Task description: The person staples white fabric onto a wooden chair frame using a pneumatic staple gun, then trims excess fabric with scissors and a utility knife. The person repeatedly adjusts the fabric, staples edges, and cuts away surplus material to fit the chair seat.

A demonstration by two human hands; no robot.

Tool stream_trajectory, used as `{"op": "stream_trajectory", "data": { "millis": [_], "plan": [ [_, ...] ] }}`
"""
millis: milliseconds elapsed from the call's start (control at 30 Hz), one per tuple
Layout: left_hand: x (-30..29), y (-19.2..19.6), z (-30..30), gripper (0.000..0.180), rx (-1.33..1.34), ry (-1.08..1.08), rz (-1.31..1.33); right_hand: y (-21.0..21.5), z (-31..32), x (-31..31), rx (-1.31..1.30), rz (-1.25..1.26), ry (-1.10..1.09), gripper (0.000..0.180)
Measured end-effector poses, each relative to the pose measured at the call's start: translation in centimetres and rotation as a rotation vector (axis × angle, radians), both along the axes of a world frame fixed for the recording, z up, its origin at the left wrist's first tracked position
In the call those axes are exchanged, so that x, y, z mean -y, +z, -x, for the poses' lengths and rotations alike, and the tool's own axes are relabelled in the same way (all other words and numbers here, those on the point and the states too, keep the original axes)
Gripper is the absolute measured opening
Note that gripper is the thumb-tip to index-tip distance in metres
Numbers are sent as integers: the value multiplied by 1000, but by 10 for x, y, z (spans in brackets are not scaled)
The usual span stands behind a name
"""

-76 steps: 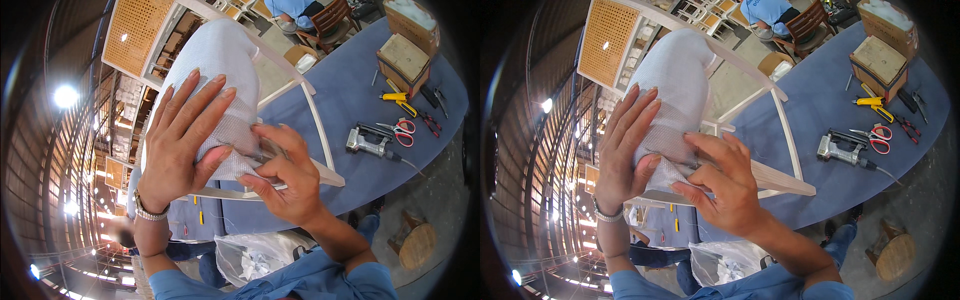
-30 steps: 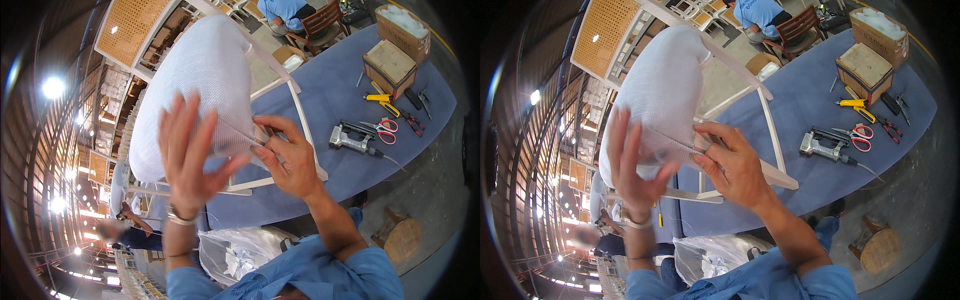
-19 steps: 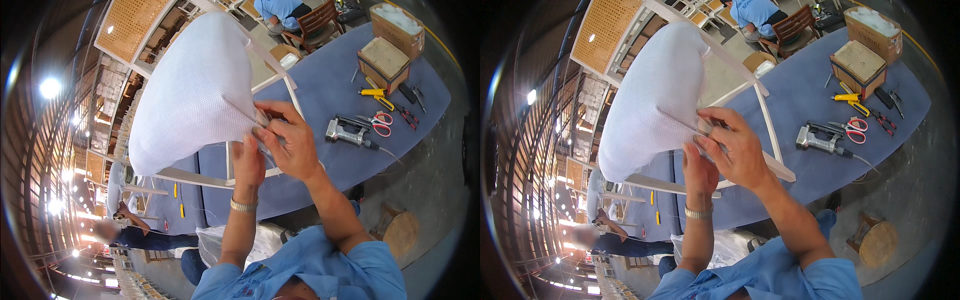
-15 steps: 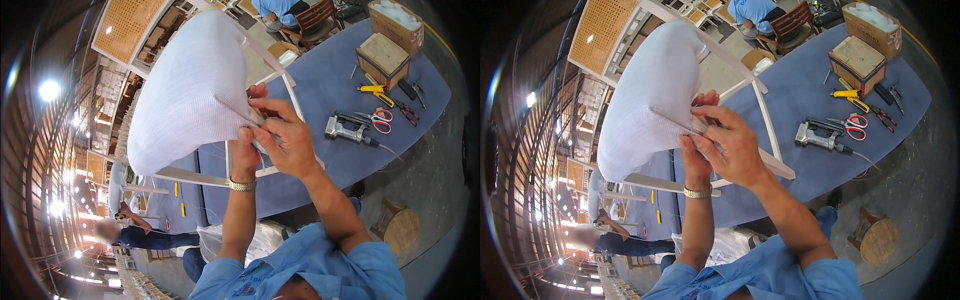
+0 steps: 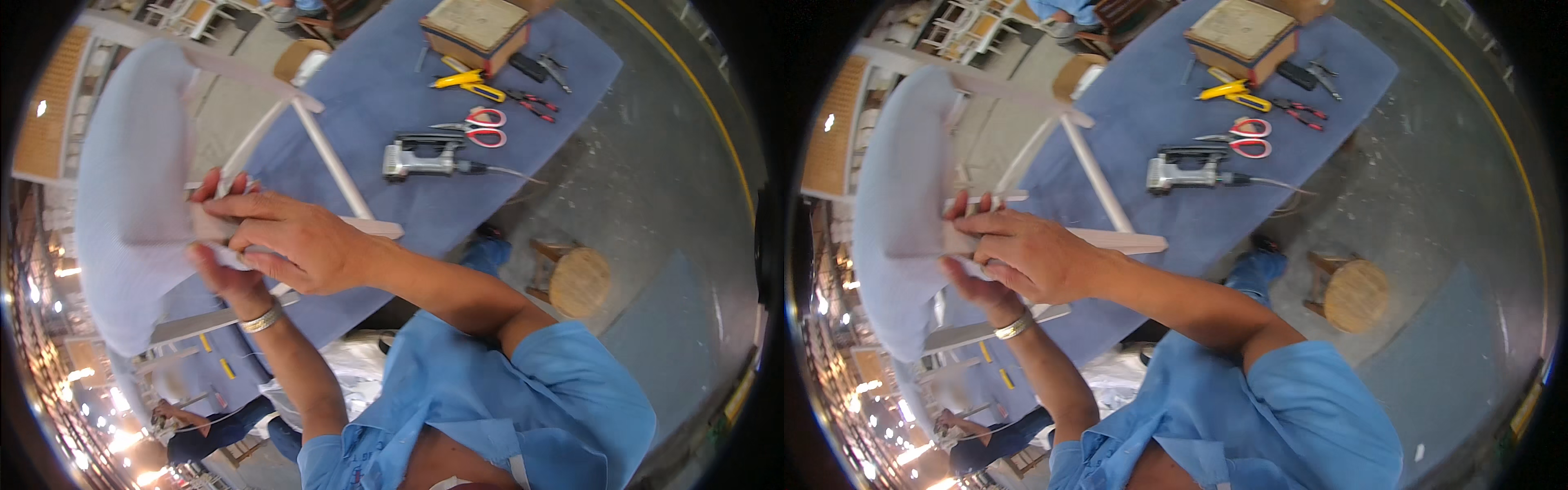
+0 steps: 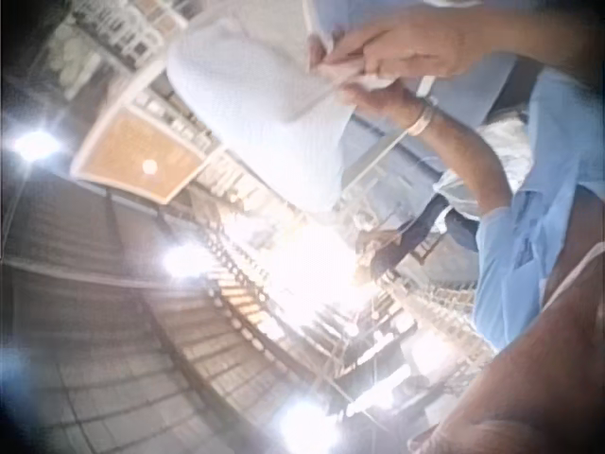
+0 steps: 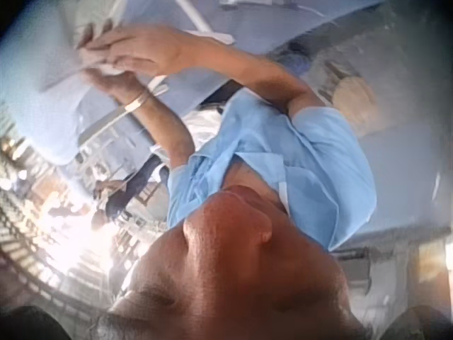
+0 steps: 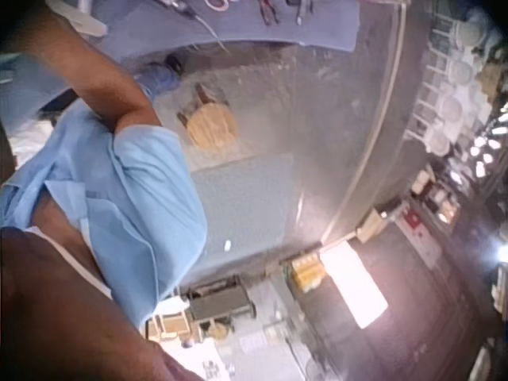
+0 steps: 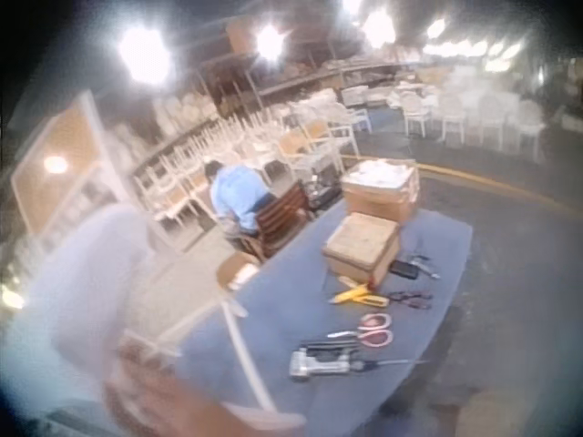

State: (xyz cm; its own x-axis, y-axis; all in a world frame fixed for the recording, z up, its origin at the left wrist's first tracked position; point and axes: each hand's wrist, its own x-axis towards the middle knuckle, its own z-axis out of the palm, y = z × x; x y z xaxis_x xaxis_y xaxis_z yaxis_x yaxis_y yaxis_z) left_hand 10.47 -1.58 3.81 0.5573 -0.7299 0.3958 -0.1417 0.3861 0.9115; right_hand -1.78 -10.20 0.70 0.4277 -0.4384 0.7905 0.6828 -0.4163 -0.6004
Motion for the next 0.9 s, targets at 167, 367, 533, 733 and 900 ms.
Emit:
{"op": "stream_trajectory", "data": {
  "millis": [167, 367, 533, 733, 900],
  "plan": [
    [-9, -17, -28, 81, -26, -158, 132, -124, 57, 74, -569, 7, -101, 20],
    [-19, -15, -30, 79, -50, -206, 161, -270, 129, 233, -1100, -272, -771, 20],
    [-38, -33, -28, 85, -262, -142, 251, -275, 102, 317, -1779, 47, -665, 53],
    [8, -17, 3, 83, -282, 2, 252, -324, 91, 354, -1793, 285, -517, 55],
    [4, -14, 5, 77, -181, 33, 257, -305, 73, 355, -1342, 232, -417, 33]
  ]
}}
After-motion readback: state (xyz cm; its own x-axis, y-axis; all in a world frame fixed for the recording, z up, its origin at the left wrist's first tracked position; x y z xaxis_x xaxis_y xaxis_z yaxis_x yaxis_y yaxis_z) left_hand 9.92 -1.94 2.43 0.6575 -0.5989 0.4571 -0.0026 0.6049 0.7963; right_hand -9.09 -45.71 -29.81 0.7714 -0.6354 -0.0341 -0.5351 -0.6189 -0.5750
